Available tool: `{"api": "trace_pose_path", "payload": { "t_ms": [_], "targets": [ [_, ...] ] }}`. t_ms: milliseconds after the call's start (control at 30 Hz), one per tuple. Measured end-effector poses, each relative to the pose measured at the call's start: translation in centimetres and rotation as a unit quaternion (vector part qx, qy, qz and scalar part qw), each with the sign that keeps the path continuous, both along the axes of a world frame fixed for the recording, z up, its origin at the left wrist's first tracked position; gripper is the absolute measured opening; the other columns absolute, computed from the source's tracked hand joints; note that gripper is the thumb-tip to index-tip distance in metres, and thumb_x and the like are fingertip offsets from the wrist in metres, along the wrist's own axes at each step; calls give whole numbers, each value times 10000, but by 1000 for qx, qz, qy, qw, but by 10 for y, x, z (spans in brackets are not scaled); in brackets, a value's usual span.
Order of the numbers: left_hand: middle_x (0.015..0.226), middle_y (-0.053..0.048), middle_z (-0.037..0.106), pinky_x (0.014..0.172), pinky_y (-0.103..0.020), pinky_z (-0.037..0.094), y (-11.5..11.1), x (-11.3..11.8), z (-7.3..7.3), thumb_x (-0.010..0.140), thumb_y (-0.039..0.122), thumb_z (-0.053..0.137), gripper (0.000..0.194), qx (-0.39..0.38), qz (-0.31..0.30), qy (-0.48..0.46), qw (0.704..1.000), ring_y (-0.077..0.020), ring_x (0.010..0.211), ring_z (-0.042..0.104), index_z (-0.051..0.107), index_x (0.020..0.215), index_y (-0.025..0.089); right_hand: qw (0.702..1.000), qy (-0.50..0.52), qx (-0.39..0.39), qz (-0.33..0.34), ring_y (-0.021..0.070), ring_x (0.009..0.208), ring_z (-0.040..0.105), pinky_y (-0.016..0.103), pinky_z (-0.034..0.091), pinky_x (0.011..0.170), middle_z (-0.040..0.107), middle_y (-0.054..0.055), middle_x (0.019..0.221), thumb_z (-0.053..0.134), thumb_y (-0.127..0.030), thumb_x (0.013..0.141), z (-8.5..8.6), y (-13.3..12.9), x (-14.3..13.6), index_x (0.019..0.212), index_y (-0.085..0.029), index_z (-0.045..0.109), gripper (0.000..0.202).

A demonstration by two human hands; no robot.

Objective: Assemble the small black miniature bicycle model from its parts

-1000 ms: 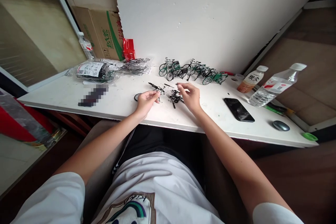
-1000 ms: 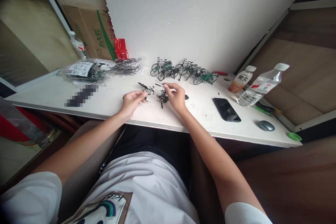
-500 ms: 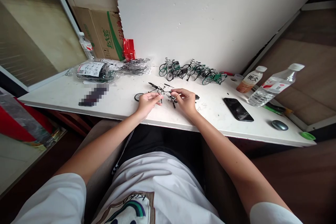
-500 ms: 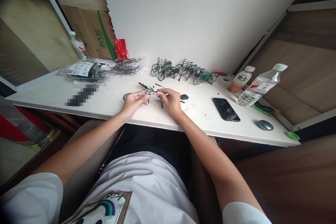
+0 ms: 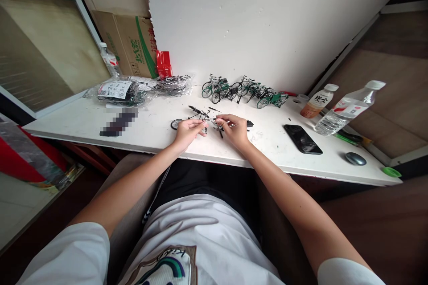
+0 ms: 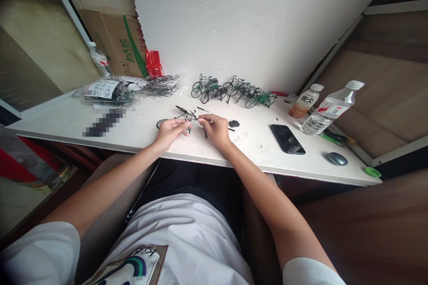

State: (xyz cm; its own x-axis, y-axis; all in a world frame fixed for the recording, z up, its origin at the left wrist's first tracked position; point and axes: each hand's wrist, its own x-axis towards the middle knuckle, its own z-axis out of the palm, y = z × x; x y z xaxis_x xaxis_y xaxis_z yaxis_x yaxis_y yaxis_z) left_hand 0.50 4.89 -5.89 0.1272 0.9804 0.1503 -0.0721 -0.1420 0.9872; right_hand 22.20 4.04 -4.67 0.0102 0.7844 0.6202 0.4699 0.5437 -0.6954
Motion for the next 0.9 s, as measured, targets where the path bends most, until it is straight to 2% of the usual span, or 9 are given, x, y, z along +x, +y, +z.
{"api": "trace_pose_path", "payload": {
  "t_ms": [400,533,667,900],
  "targets": [
    [1058,-174,838,533,-256,403,-1,1,2,757,579,915,517,4,1,1,1000,-180,640,736,810,1014,143,1000,-9,8,3,263,844,808,385,649,731,859,83,1031,706,-573,989,0,1,0,1030,-236,859,372],
    [1059,-181,836,527,-254,395,-3,2,4,738,555,927,519,-1,5,-6,1000,-162,604,712,816,1017,132,999,-36,3,-2,269,886,804,389,650,743,856,84,1068,666,-610,1006,-1,0,1,1046,-248,853,409],
    [1051,-176,838,527,-257,399,-2,2,3,740,556,924,506,6,7,-4,1000,-163,608,711,825,1005,137,997,-66,32,-7,263,904,794,385,643,747,853,84,1075,634,-611,1030,0,-2,0,1056,-257,846,413],
    [1043,-162,841,528,-257,410,1,1,0,740,552,924,484,4,14,-1,1000,-162,611,710,834,989,146,991,-107,86,3,237,873,786,360,628,717,853,69,1035,615,-526,1072,-1,-2,-1,1049,-252,827,347]
  ]
}}
